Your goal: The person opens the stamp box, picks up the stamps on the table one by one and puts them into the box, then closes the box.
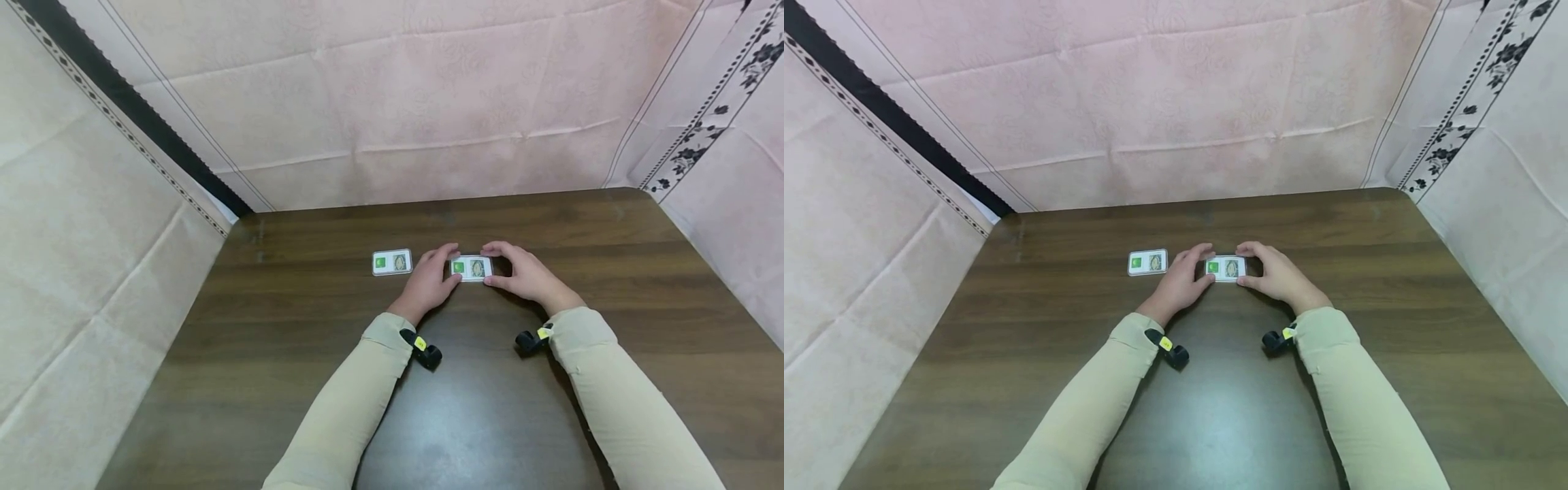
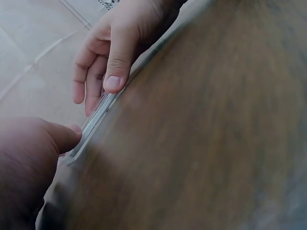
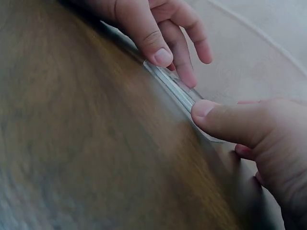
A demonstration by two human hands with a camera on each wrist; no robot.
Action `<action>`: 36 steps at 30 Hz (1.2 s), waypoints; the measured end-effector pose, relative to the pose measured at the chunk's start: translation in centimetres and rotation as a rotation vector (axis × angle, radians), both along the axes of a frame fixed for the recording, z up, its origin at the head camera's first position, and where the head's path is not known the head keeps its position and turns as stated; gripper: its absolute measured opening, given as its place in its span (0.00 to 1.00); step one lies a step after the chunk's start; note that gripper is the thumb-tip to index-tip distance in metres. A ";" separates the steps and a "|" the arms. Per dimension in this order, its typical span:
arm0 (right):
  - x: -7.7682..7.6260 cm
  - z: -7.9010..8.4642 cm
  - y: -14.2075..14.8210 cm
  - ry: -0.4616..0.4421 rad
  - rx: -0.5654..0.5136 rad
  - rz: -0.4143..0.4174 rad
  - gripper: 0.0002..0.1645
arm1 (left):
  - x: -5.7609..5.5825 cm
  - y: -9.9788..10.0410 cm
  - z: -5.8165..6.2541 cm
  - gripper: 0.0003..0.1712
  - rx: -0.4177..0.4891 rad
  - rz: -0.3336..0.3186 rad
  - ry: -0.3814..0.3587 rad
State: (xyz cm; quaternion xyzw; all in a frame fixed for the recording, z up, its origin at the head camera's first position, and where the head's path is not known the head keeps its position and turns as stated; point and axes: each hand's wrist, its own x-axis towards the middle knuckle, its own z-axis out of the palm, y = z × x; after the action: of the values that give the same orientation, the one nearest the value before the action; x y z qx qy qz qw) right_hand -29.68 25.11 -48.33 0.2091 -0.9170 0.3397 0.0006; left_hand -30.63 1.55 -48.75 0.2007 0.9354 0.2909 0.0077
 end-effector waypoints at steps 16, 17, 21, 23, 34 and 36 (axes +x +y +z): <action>0.0 0.3 -0.2 -0.043 0.077 -0.056 0.36 | 0.1 0.1 0.7 0.33 -0.073 0.083 -0.020; 0.0 0.3 -0.2 -0.039 0.080 -0.054 0.36 | 0.2 0.2 0.7 0.32 -0.072 0.085 -0.023; 0.1 0.1 0.0 -0.016 0.080 -0.040 0.36 | 0.3 0.4 0.7 0.32 -0.070 0.084 -0.028; 0.1 -0.1 0.1 0.000 0.079 -0.033 0.36 | 0.3 0.4 0.6 0.32 -0.073 0.081 -0.022; -1.1 -1.3 -0.5 0.083 0.067 -0.057 0.35 | -0.9 1.1 -0.2 0.30 -0.060 0.133 -0.014; -1.5 -1.1 -0.7 0.087 0.069 -0.062 0.35 | -1.2 1.3 -0.2 0.30 -0.064 0.131 -0.005</action>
State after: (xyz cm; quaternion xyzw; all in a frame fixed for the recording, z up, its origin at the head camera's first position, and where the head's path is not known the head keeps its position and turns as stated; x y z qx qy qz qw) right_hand -31.18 24.41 -49.48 0.1948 -0.9333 0.2985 0.0439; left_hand -31.86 2.83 -48.91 0.1377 0.9554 0.2613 -0.0025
